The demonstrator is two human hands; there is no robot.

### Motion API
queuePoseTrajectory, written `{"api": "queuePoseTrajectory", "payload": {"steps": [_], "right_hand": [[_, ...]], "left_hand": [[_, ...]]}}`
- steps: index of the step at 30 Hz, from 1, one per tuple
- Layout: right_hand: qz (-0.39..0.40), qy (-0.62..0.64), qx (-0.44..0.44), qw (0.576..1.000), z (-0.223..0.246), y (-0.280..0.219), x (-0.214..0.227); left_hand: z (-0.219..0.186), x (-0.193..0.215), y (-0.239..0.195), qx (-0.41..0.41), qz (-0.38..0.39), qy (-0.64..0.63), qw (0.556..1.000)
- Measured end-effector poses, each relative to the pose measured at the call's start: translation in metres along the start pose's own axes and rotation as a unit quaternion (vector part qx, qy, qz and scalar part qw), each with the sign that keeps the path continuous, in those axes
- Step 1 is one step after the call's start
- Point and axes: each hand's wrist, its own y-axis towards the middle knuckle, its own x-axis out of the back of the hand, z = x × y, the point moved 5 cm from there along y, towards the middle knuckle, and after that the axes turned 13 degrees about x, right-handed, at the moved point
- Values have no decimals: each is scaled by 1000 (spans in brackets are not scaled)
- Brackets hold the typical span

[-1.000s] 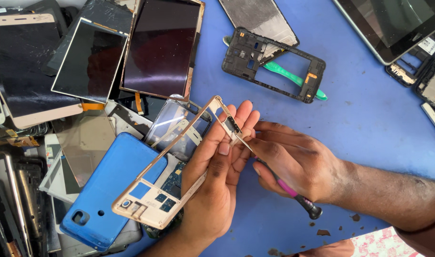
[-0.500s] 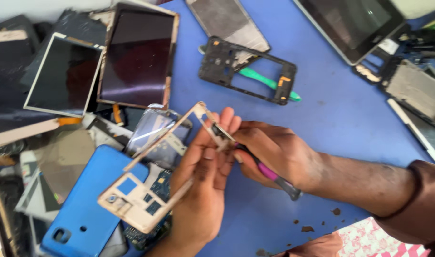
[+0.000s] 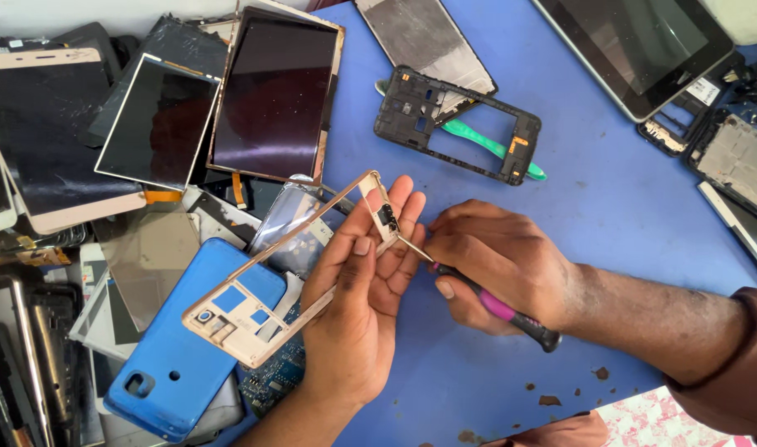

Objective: The person retrieves a smartphone frame from a box and uses a screwdriver to pry and adjust components within the frame. The person repeatedly manipulates the frame and tool on a cluttered workbench filled with disassembled mobile devices.

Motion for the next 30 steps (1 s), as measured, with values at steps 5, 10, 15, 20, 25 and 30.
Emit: {"api": "queuePoseTrajectory", "payload": {"steps": [5,10,15,20,25,30], "right_hand": [[2,2,0,1000,2,2,-1],[13,-14,-10,1000,2,3,-1],[27,-32,-14,999,4,4,-1],[36,-74,-13,997,7,6,-1],[43,-108,-17,993,9,6,-2],[32,-118,-10,993,9,4,-2]], "left_hand": [[0,-1,-2,5,10,10,1000],[0,-1,-1,21,5,5,1000],[0,-1,-2,7,10,24,1000],[0,-2,-4,-10,23,71,997],[3,-3,-3,-6,23,76,997],[5,-3,-1,-11,11,87,996]]}}
